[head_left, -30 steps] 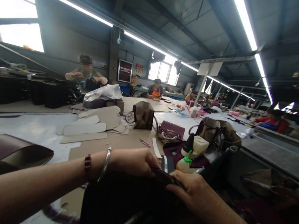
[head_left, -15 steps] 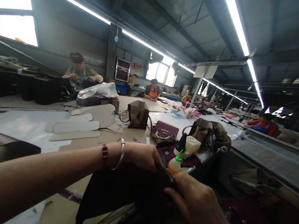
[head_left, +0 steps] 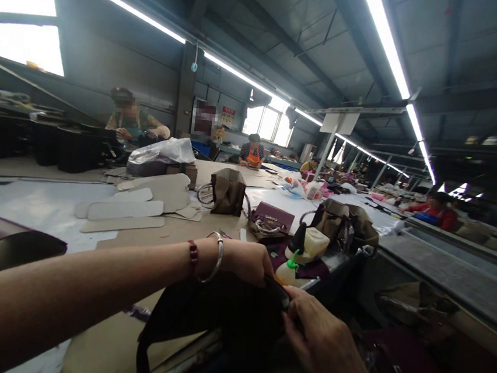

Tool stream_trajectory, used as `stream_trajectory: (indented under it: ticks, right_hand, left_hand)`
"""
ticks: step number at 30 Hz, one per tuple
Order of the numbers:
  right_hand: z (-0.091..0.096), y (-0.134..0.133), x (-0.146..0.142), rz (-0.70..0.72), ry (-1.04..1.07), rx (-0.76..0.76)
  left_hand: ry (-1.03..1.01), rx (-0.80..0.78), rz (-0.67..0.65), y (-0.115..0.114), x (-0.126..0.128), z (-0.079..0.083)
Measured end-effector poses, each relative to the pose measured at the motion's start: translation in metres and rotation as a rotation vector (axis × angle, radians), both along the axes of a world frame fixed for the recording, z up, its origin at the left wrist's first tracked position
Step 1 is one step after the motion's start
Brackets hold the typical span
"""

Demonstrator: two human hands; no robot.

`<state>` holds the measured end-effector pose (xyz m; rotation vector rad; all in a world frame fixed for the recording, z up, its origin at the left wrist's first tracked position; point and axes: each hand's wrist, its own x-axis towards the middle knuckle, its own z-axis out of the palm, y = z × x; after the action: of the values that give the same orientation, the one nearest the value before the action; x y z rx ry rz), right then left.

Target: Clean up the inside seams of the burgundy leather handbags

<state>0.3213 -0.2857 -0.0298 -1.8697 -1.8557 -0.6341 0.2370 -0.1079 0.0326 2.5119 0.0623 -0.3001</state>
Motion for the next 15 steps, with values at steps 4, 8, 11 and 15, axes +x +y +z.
stream_trajectory:
  ticks: [4,8,11,15]
  right_hand:
    - [-0.004,-0.001,0.002,-0.106,0.2,-0.021]
    - [-0.003,-0.001,0.003,-0.136,0.333,-0.011]
    - [0.002,-0.001,0.003,-0.101,0.497,-0.059]
    - [0.012,0.003,0.001,-0.054,0.609,-0.21]
  left_hand:
    - [0.031,0.009,0.018,-0.005,-0.003,0.004]
    - [0.04,-0.002,0.045,-0.01,-0.007,0.005]
    - [0.047,-0.045,0.087,-0.01,-0.009,0.003]
    - [0.065,-0.101,0.113,-0.009,-0.008,-0.001]
